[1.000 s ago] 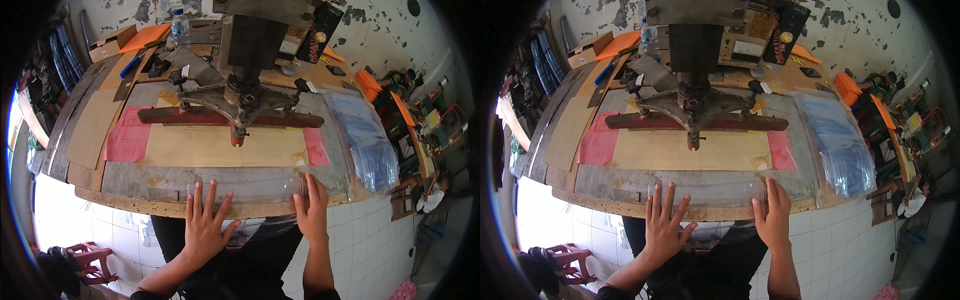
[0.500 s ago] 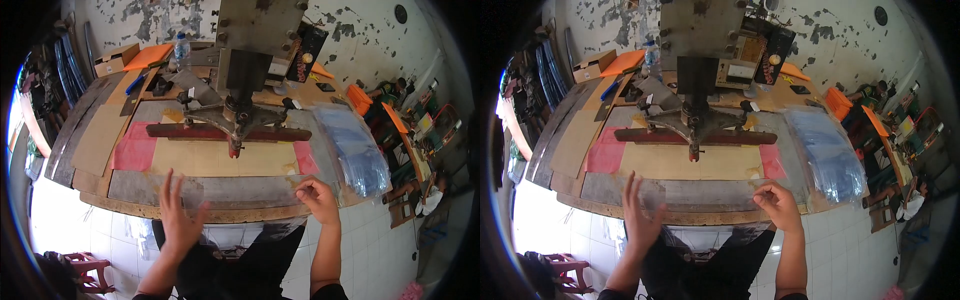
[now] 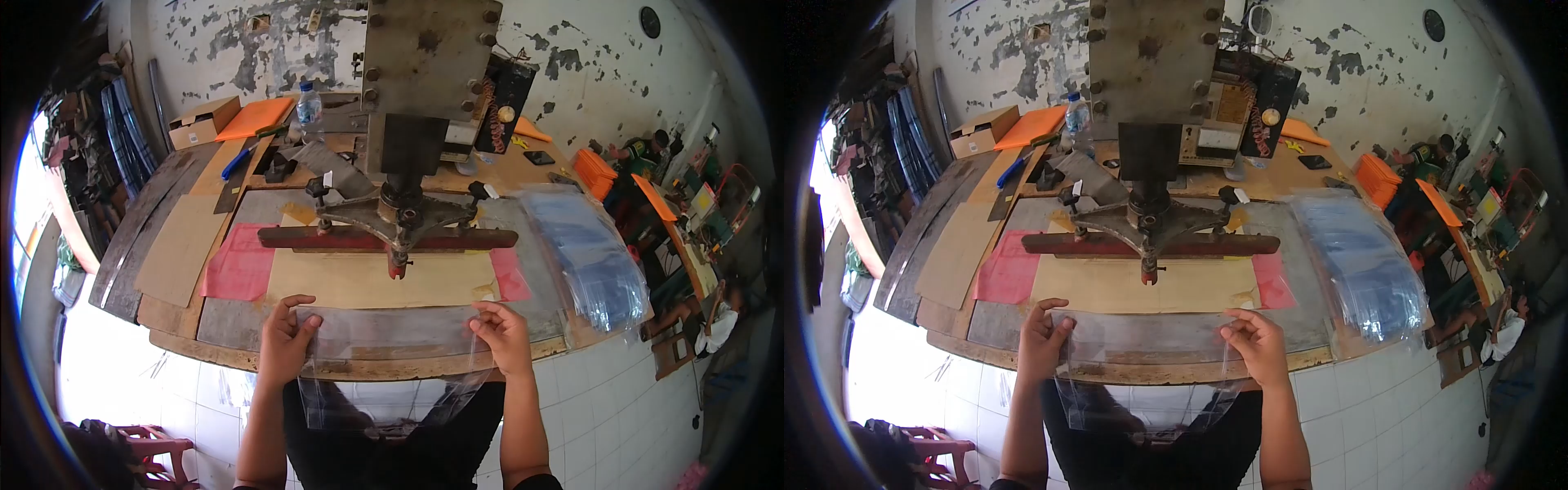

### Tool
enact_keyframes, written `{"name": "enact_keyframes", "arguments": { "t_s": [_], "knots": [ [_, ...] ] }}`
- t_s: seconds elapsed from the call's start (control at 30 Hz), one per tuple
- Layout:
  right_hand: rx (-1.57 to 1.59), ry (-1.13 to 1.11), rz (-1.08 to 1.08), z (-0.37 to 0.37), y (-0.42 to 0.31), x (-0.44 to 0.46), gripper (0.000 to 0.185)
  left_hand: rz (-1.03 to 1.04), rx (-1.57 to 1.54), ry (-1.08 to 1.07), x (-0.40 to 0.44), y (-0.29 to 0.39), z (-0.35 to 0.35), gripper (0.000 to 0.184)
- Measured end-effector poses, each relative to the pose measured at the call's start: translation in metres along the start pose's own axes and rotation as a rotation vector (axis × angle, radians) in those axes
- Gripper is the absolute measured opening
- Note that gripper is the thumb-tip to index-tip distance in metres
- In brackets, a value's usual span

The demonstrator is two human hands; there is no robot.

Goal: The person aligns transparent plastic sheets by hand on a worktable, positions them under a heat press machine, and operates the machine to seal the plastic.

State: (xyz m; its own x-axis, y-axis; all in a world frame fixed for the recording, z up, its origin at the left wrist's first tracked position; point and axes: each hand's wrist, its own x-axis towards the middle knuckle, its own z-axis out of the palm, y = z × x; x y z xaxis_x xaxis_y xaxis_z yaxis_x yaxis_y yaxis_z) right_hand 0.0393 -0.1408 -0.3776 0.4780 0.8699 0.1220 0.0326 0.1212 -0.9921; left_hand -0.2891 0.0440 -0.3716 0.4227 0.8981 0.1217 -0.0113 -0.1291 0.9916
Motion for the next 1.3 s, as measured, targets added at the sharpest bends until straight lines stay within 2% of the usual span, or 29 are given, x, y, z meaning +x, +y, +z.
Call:
{"name": "enact_keyframes", "arguments": {
  "t_s": [0.07,0.3,0.37,0.9,1.07,1.1,1.17,1.3],
  "knots": [
    [-0.03,0.09,-0.023,0.004,0.0,0.0,0.024,-0.034,-0.017,0.032,-0.004,0.007,0.006,0.032],
    [-0.105,0.151,-0.033,0.003,0.012,-0.004,0.022,-0.023,0.052,0.007,-0.005,-0.001,0.001,0.032],
    [-0.138,0.202,-0.06,0.003,0.014,-0.004,0.02,-0.077,-0.056,-0.011,-0.007,0.0,0.004,0.036],
    [-0.144,0.205,-0.021,0.006,0.007,0.0,0.024,-0.045,-0.011,-0.081,-0.005,0.0,-0.007,0.042],
    [-0.125,0.201,-0.029,0.006,0.007,0.0,0.024,-0.012,-0.211,-0.11,-0.004,0.006,0.001,0.058],
    [-0.12,0.203,-0.035,0.006,0.007,0.0,0.024,-0.013,-0.212,-0.11,-0.003,0.012,0.0,0.058],
    [-0.124,0.208,-0.024,0.005,0.007,0.0,0.024,-0.076,0.091,-0.178,-0.002,0.022,-0.005,0.066],
    [-0.108,0.209,-0.034,0.005,0.009,0.0,0.025,-0.115,-0.041,-0.169,0.0,0.008,-0.003,0.069]
  ]
}}
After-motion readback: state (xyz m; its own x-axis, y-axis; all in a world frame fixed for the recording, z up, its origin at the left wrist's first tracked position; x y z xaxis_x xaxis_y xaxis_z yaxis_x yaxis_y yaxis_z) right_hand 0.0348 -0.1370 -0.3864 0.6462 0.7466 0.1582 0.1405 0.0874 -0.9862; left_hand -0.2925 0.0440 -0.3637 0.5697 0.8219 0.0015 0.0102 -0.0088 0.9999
